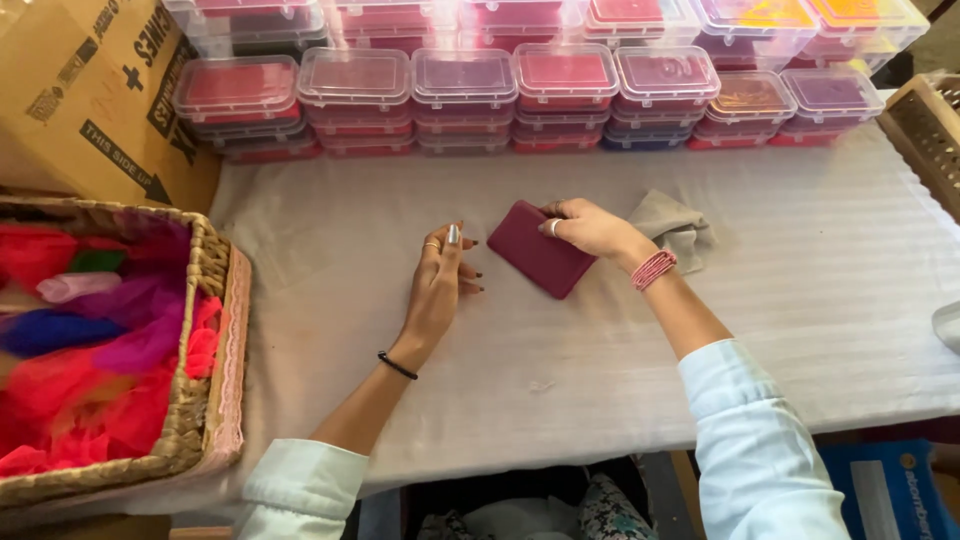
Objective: The person wipes a rectangular felted soap bar with a cloth, then wraps a sheet of pink organza fabric around the bar and tucks the fabric edges in. They place the wrapped bar into a clear plastic container, close the lid, wipe the table surface with the cloth, and wipe several flat cardboard pieces with the cloth.
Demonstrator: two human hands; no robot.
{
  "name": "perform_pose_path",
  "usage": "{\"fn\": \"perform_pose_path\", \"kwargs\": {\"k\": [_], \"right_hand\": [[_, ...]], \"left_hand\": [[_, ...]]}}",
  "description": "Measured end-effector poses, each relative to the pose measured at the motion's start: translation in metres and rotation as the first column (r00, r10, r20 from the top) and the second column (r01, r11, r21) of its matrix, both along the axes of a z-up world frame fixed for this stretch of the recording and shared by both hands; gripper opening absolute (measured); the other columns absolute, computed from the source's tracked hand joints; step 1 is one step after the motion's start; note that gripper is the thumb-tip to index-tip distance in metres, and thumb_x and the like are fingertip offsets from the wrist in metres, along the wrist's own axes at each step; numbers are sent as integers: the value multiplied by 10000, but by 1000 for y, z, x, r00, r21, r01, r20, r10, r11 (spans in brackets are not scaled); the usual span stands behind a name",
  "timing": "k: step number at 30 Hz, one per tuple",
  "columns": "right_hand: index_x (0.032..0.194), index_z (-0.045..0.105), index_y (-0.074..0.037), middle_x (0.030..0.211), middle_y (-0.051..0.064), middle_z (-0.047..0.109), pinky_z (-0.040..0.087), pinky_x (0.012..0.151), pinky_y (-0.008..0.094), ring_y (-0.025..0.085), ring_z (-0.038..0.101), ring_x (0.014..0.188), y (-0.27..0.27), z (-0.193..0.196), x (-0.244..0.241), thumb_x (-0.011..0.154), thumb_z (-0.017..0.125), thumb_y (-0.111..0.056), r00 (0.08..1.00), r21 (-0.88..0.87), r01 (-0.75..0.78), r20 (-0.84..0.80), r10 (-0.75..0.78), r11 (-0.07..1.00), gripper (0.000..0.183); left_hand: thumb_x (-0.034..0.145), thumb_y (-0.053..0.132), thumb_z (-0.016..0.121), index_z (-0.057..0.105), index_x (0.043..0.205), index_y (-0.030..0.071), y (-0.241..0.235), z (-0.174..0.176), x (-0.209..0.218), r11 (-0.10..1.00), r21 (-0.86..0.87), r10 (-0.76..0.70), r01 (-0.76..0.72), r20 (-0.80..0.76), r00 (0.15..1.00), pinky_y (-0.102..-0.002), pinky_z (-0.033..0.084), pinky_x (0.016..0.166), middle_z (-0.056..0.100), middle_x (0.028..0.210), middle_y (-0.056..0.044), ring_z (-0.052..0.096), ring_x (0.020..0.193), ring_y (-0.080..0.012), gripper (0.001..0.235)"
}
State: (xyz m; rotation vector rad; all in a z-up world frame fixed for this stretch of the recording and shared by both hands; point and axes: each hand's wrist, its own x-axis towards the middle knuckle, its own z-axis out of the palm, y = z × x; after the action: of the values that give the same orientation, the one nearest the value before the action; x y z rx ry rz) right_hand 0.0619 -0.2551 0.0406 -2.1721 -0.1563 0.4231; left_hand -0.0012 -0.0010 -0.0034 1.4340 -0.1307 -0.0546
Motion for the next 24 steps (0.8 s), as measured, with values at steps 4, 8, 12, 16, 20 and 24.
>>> {"fn": "perform_pose_path", "kwargs": {"k": [4, 8, 12, 16, 20, 24], "right_hand": [[1346, 656, -23, 1153, 110, 763, 509, 944, 319, 177, 686, 1037, 3, 0, -2, 931, 633, -225, 995, -134, -7, 99, 20, 991, 462], [1451, 592, -152, 1028, 155, 737, 543, 874, 360, 237, 677, 931, 12, 10, -23, 897, 651, -174, 976, -113, 81, 209, -56, 990, 558], [1397, 598, -128, 1145, 120, 657, 540, 878, 381, 236, 656, 978, -9, -13, -33, 866, 741, -182, 881, -71, 131, 466, -83, 989, 553], [1210, 721, -131, 1167, 103, 664, 467, 961, 457, 322, 613, 1098, -33, -4, -50, 798, 809, -193, 550, -343, 391, 831, 82, 854, 426], [1184, 759, -157, 1176, 112, 676, 467, 1002, 477, 341, 600, 1168, -60, -16, -41, 766, 862, -291, 533, -522, 559, 821, 203, 645, 451], [1196, 756, -180, 1133, 158, 707, 512, 1009, 484, 338, 643, 1123, -90, -61, -14, 927, 798, -391, 667, -602, 471, 721, 186, 644, 344]], "left_hand": [[1037, 485, 369, 484, 1379, 27, 1, 3, -2, 999, 46, 4, -5, 11, 1000, -268, 636, 676, 613, 1181, -96, 633, 806, -106, 583], [1037, 492, 367, 487, 1379, 23, 0, 4, -3, 997, 77, 8, -10, 26, 1000, -268, 633, 675, 613, 1174, -89, 628, 803, -96, 592], [1049, 470, 382, 478, 1392, 20, -3, -9, 1, 997, 71, 15, -20, 70, 997, -264, 624, 679, 606, 1175, -72, 612, 798, -82, 574], [1060, 376, 444, 462, 1430, 62, -9, -21, 2, 999, 38, 32, -34, 65, 997, -265, 593, 652, 616, 1130, -64, 593, 756, -76, 485], [1066, 270, 495, 469, 1461, 102, -6, -40, 4, 997, -69, -36, 43, 108, 994, -273, 556, 637, 675, 1172, -82, 574, 736, -91, 431], [1042, 294, 494, 472, 1468, 117, 5, -10, 0, 999, 29, 14, -16, 38, 999, -283, 569, 606, 699, 967, -67, 622, 663, -108, 461]]}}
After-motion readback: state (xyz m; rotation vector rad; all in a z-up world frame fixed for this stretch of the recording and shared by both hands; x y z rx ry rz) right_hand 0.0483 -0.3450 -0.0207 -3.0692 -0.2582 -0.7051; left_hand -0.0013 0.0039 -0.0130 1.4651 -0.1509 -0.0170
